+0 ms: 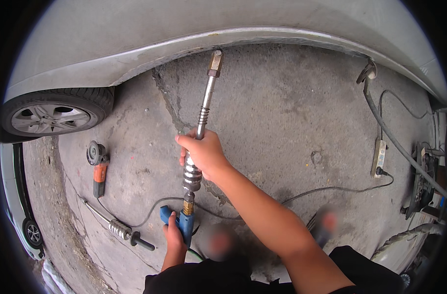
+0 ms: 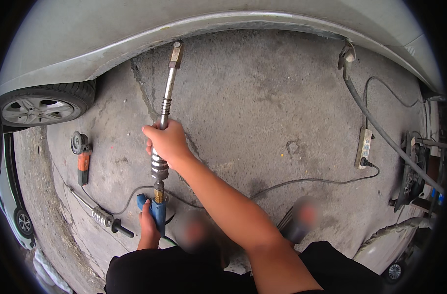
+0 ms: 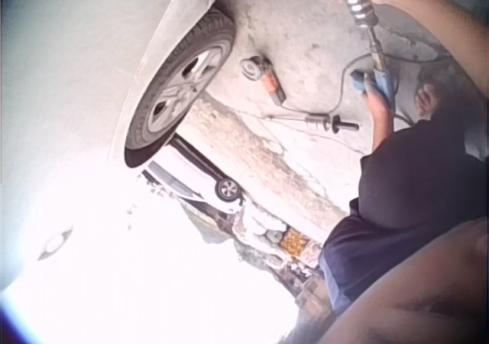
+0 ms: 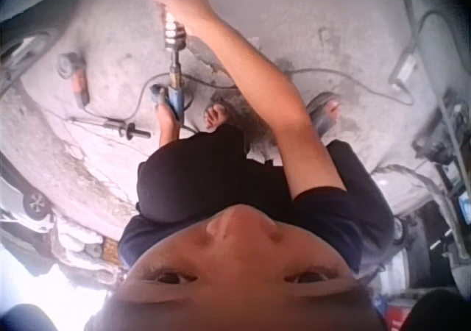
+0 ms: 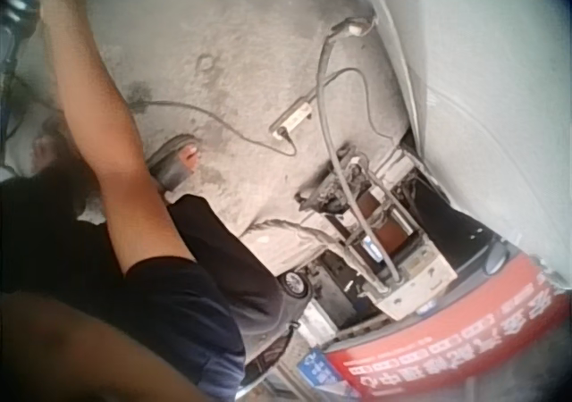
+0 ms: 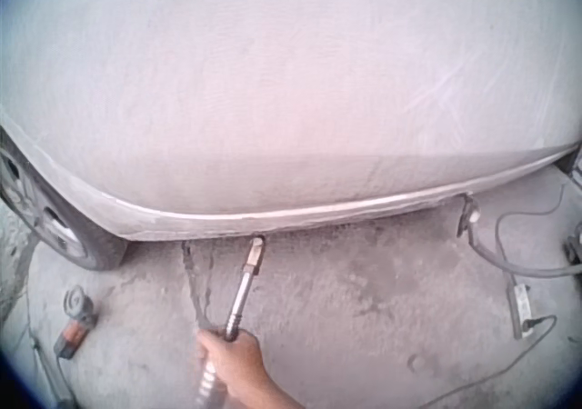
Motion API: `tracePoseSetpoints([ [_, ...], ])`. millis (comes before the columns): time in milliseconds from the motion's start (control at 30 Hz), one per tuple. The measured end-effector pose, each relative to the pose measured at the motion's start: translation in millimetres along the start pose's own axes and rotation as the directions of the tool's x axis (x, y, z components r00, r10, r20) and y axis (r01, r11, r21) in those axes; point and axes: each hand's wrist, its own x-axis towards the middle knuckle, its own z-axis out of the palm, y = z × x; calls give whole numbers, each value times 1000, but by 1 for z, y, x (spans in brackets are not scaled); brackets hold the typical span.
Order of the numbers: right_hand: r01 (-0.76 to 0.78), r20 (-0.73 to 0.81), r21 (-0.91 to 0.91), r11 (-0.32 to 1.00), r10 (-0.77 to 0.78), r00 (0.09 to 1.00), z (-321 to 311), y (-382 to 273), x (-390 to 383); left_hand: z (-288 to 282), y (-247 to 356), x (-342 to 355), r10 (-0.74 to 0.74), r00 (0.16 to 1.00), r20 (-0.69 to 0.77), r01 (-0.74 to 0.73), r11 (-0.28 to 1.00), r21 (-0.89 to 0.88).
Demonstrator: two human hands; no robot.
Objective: The person uses a pneumatic dent puller to remove a dent from the lower side panel of a silver car. They repeatedly attach the tool to the dented area, activate the pulling mechanism, and reposition the tool along the length of the damage.
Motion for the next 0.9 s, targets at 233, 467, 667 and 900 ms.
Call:
tracePoseSetpoints([
  [233,104,-44,44,994,-102,994,-5,42,-10,6,4,-13,-1,998,-69,6,997,74],
  [467,350,37,-428,833,-371,928,-21,22,-4,10,7,-25,-23,999,-27,24,999,44],
  [667,-152,211,283,947,93,973,-10,-27,9,10,13,-25,1,1000,5,-2,998,56],
  [900,-53,140,239,970,20,990,-8,-17,7,3,1,-15,-18,1000,-12,18,999,51],
])
